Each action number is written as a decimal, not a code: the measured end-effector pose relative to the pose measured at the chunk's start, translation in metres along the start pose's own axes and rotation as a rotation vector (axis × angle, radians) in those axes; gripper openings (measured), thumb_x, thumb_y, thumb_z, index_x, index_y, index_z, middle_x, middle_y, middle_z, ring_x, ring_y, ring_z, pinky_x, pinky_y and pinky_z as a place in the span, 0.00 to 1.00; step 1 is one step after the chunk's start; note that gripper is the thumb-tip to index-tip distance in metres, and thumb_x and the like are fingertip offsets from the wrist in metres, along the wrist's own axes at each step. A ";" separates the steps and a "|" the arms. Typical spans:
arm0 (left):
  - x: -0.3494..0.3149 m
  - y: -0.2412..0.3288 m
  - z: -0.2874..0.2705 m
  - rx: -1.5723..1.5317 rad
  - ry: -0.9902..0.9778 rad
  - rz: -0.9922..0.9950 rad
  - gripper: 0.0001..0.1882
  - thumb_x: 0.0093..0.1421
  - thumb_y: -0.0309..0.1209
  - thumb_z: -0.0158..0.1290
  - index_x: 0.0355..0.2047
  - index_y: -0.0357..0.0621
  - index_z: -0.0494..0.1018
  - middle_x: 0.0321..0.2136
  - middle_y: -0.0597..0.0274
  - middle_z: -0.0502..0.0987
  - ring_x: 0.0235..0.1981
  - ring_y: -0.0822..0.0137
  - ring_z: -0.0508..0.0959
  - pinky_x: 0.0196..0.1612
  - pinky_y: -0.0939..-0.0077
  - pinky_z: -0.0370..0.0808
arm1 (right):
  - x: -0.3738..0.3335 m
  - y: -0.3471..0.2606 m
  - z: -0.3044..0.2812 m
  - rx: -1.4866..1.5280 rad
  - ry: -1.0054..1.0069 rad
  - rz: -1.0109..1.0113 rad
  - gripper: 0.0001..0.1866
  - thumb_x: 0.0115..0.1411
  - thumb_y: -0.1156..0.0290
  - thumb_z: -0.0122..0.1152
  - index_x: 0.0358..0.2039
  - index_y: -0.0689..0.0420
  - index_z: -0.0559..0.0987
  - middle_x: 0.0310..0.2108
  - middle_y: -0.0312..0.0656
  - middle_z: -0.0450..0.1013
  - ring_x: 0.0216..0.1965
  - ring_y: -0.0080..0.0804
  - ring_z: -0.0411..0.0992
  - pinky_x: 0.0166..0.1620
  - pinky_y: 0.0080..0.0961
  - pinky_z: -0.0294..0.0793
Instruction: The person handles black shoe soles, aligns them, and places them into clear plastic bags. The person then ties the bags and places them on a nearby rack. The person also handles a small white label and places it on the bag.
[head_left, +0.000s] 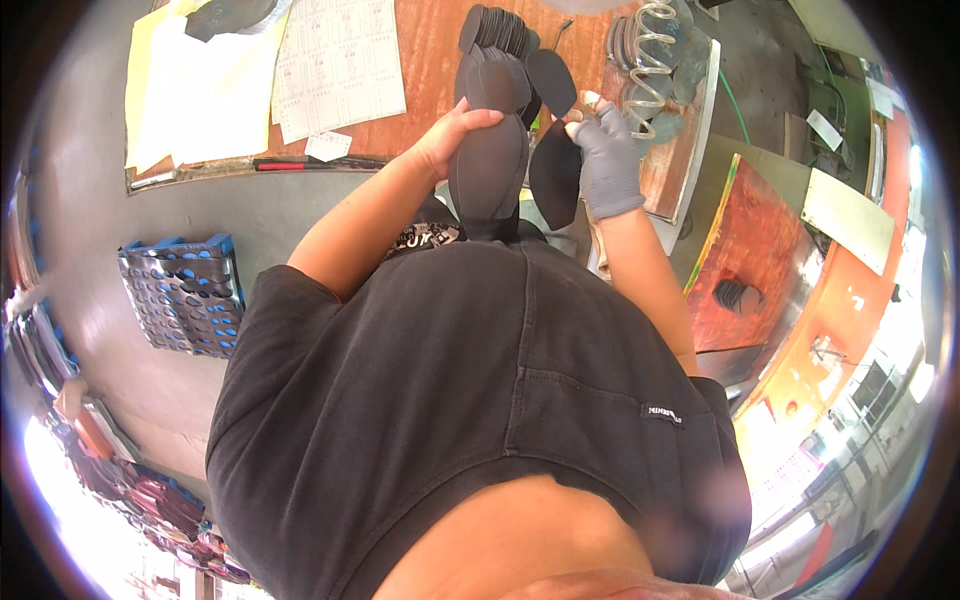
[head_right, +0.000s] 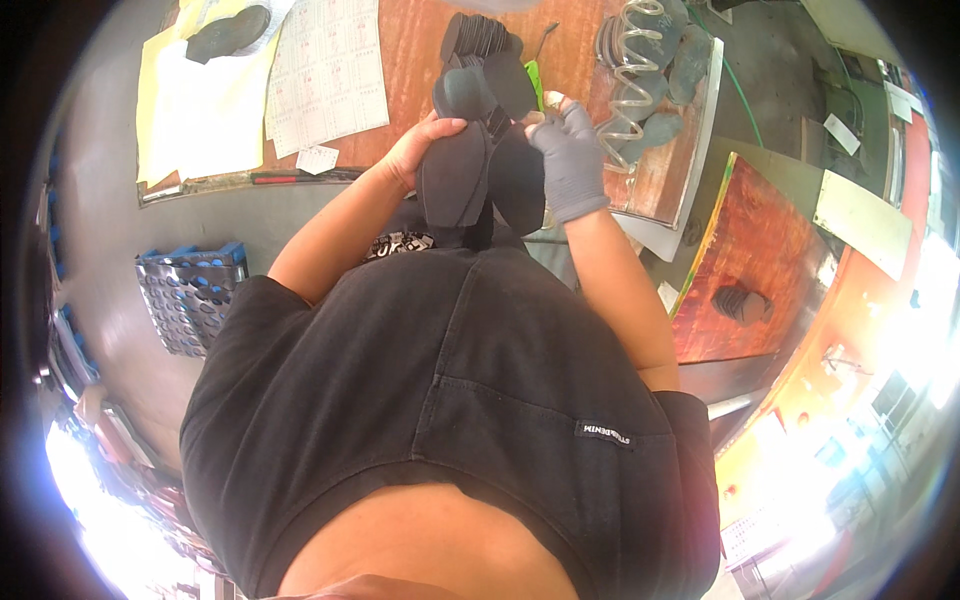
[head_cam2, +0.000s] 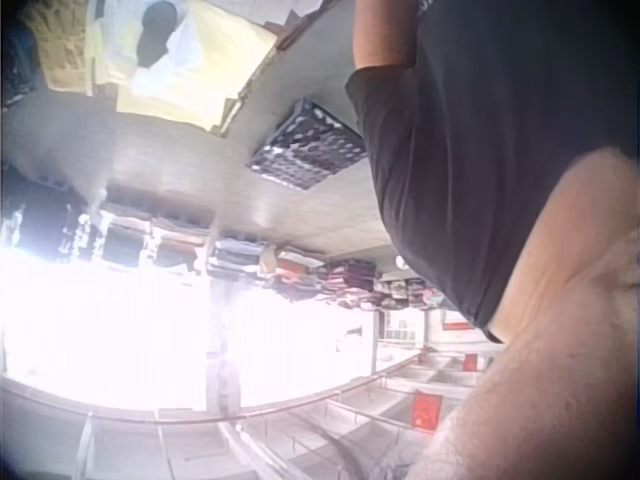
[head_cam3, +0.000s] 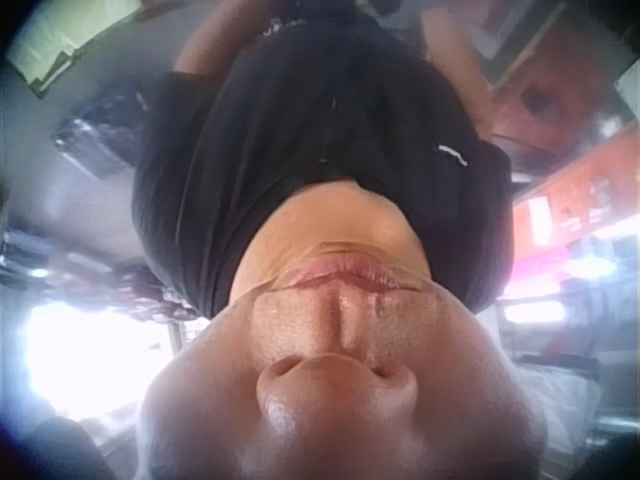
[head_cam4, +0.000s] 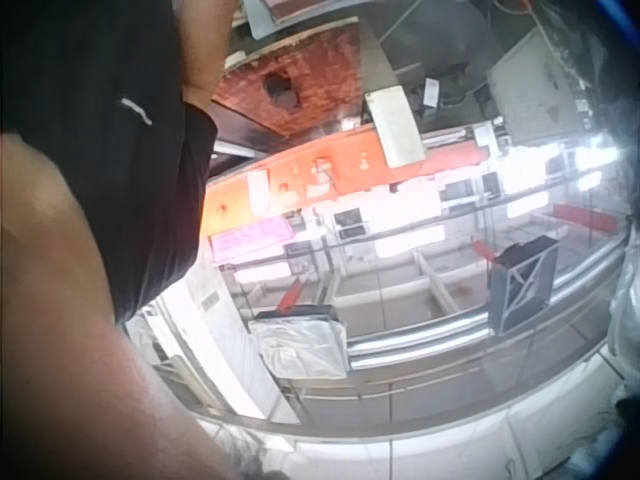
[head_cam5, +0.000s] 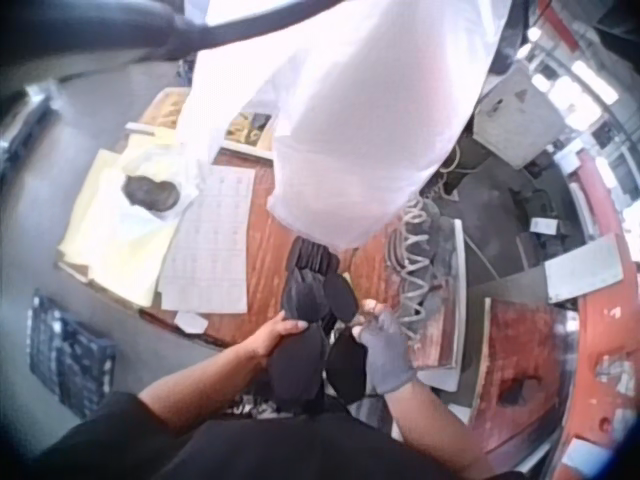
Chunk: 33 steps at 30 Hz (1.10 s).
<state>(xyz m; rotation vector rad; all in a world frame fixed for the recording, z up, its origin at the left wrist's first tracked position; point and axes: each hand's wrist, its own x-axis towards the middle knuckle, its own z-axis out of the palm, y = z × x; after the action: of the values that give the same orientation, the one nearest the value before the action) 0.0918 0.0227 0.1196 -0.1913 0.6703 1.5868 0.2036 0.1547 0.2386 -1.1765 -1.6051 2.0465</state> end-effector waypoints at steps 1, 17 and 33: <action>0.000 0.000 0.001 0.019 -0.010 0.018 0.28 0.51 0.29 0.56 0.52 0.46 0.58 0.42 0.56 0.69 0.42 0.62 0.73 0.43 0.64 0.74 | 0.000 -0.002 -0.001 -0.005 -0.038 0.045 0.15 0.52 0.79 0.49 0.43 0.62 0.69 0.31 0.36 0.70 0.32 0.18 0.68 0.36 0.15 0.67; 0.010 -0.016 -0.015 -0.162 0.040 -0.147 0.27 0.50 0.36 0.56 0.49 0.40 0.63 0.38 0.56 0.73 0.37 0.62 0.75 0.40 0.64 0.75 | 0.009 0.060 0.033 -0.414 -0.030 -0.395 0.15 0.52 0.77 0.59 0.39 0.61 0.66 0.26 0.31 0.66 0.26 0.15 0.63 0.32 0.13 0.66; 0.001 -0.004 0.000 -0.065 0.054 0.162 0.30 0.51 0.35 0.56 0.54 0.48 0.58 0.42 0.56 0.70 0.42 0.61 0.73 0.44 0.64 0.74 | 0.060 0.050 0.030 -0.321 -0.158 0.034 0.10 0.54 0.69 0.57 0.33 0.64 0.75 0.25 0.35 0.71 0.28 0.19 0.66 0.32 0.19 0.66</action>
<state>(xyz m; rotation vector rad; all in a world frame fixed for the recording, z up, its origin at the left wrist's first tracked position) 0.0953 0.0240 0.1181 -0.2340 0.6906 1.7655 0.1564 0.1565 0.1692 -1.1726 -2.0628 1.9976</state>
